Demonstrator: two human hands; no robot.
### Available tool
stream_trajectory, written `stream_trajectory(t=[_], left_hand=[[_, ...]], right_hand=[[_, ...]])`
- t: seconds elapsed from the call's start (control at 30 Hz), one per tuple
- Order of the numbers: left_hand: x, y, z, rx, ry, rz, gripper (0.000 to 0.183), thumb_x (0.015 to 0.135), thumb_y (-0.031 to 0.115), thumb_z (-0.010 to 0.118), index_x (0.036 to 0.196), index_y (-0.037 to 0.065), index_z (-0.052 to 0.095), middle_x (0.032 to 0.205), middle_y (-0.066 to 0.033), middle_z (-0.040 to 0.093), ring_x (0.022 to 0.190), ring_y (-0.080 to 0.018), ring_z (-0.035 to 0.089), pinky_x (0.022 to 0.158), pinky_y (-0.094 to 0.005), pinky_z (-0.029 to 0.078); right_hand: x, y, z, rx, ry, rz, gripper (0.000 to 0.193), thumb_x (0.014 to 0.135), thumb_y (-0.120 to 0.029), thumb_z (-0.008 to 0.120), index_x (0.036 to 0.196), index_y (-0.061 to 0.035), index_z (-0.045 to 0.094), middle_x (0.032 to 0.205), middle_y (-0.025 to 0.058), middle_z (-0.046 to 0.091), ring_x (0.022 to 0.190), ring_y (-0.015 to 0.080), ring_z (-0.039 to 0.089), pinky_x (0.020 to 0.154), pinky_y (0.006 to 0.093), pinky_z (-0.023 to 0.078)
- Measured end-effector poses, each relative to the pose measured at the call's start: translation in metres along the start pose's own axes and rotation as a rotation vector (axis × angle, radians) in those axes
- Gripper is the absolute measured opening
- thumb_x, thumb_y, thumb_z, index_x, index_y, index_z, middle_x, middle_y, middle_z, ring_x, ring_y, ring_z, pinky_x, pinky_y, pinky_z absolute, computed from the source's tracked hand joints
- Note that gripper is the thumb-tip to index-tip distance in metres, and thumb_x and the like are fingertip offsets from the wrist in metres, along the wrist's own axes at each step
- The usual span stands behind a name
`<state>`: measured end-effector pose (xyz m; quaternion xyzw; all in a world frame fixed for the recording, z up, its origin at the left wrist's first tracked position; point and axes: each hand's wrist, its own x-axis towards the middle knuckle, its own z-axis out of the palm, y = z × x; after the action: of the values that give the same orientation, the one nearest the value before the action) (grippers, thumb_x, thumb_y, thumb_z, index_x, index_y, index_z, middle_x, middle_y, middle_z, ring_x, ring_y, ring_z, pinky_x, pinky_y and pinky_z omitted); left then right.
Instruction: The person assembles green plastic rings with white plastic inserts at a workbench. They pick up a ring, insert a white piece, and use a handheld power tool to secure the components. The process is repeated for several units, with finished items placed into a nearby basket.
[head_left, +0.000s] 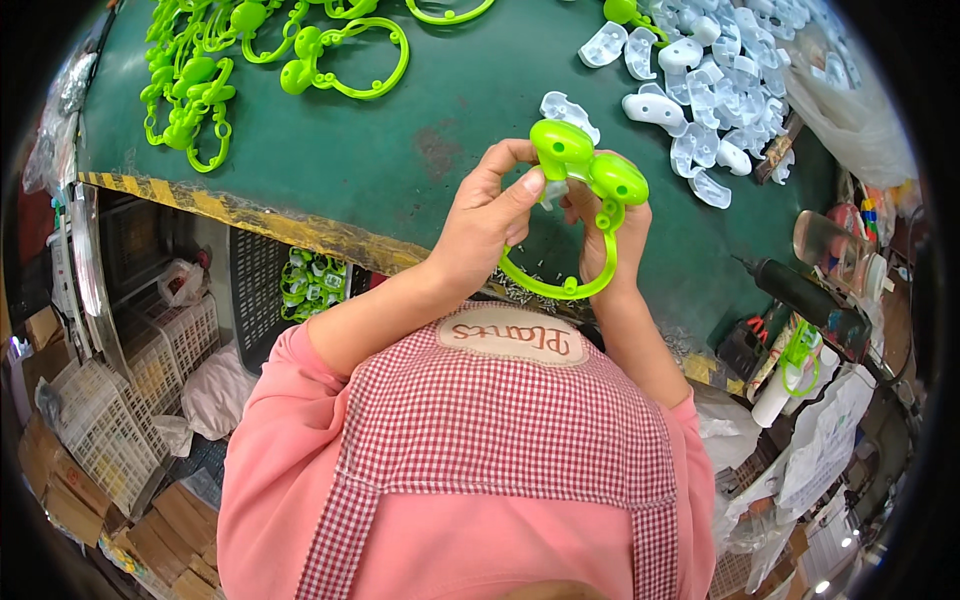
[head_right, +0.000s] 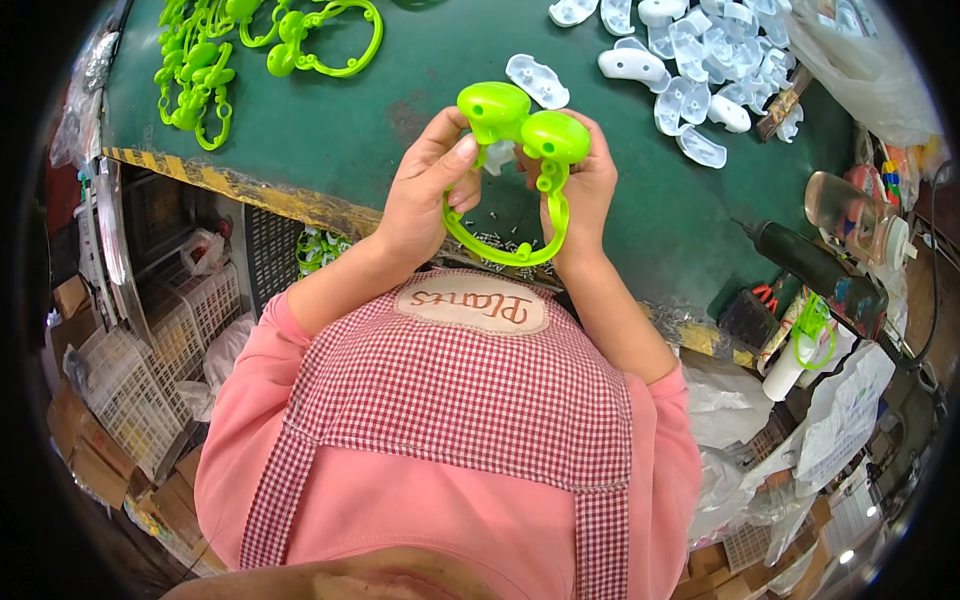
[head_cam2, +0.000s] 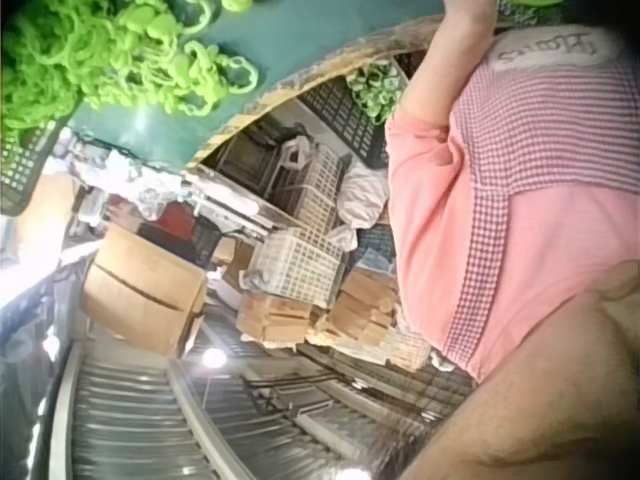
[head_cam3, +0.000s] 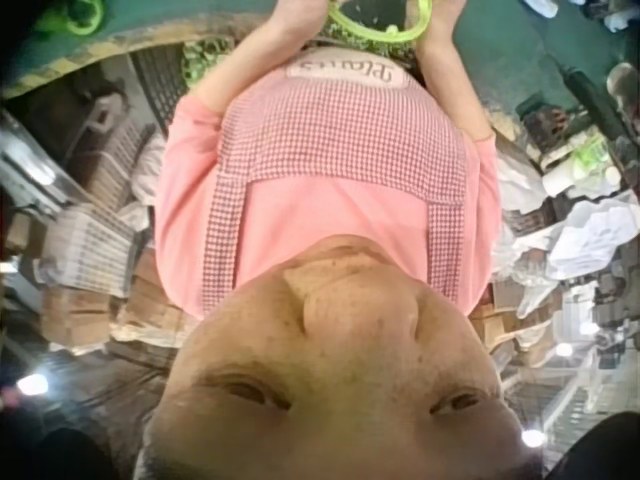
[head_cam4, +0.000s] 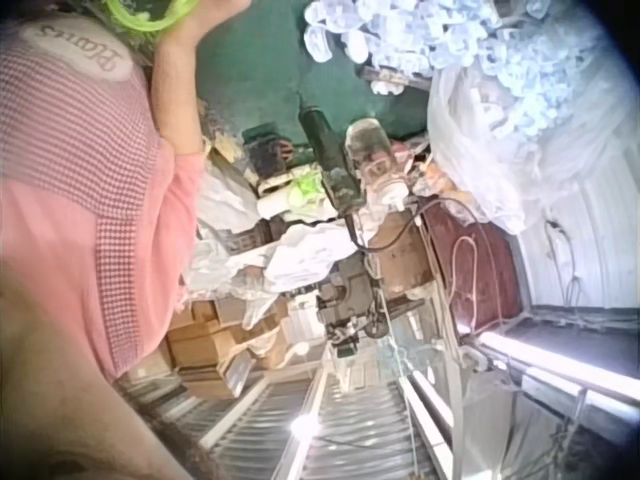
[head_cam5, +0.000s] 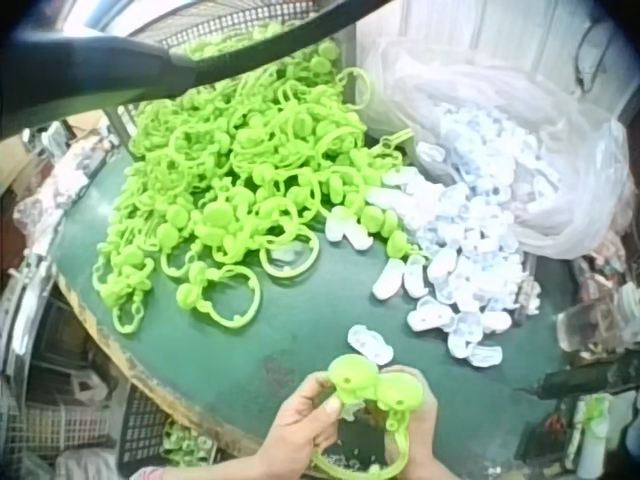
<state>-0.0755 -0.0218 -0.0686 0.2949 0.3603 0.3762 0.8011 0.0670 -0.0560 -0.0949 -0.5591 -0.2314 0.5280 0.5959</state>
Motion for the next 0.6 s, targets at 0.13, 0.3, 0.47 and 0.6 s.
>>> stream_trajectory(t=[0.13,0.3,0.47,0.6], left_hand=[[0.001,-0.006,-0.007,0.101,0.059,0.108,0.027,0.099,0.025,0.054,0.118,0.006,0.053,0.089,0.0032,0.053,0.058,-0.0012,0.042,0.051,-0.0181,0.034],[0.006,-0.003,-0.016,0.449,0.182,0.416,0.029,0.097,0.023,0.056,0.115,0.000,0.057,0.101,-0.0044,0.056,0.086,-0.0106,0.055,0.066,-0.0243,0.046],[0.003,-0.001,-0.030,0.569,0.173,0.338,0.032,0.096,0.025,0.058,0.114,-0.001,0.060,0.097,-0.0055,0.060,0.078,-0.0094,0.055,0.060,-0.0234,0.045],[-0.003,-0.002,-0.048,0.261,0.064,0.031,0.036,0.097,0.031,0.056,0.117,0.002,0.062,0.082,-0.0069,0.068,0.041,-0.0015,0.035,0.040,-0.0175,0.029]], right_hand=[[-0.002,-0.001,0.009,-0.019,-0.068,-0.111,0.031,0.086,0.005,0.064,0.114,0.0013,0.053,0.098,0.0098,0.067,0.079,0.0186,0.068,0.068,0.0277,0.057],[-0.002,-0.013,-0.005,0.525,-0.361,0.339,0.046,0.089,-0.001,0.062,0.131,0.0052,0.047,0.116,0.0182,0.063,0.108,0.0303,0.064,0.091,0.0386,0.053],[0.006,0.000,-0.008,0.219,-0.393,0.192,0.035,0.088,-0.006,0.066,0.120,0.0055,0.058,0.114,0.0163,0.064,0.101,0.0261,0.065,0.090,0.0365,0.053],[0.016,0.005,-0.015,-0.178,-0.424,0.130,0.030,0.084,-0.009,0.072,0.112,-0.0001,0.065,0.105,0.0125,0.068,0.093,0.0212,0.066,0.082,0.0333,0.052]])
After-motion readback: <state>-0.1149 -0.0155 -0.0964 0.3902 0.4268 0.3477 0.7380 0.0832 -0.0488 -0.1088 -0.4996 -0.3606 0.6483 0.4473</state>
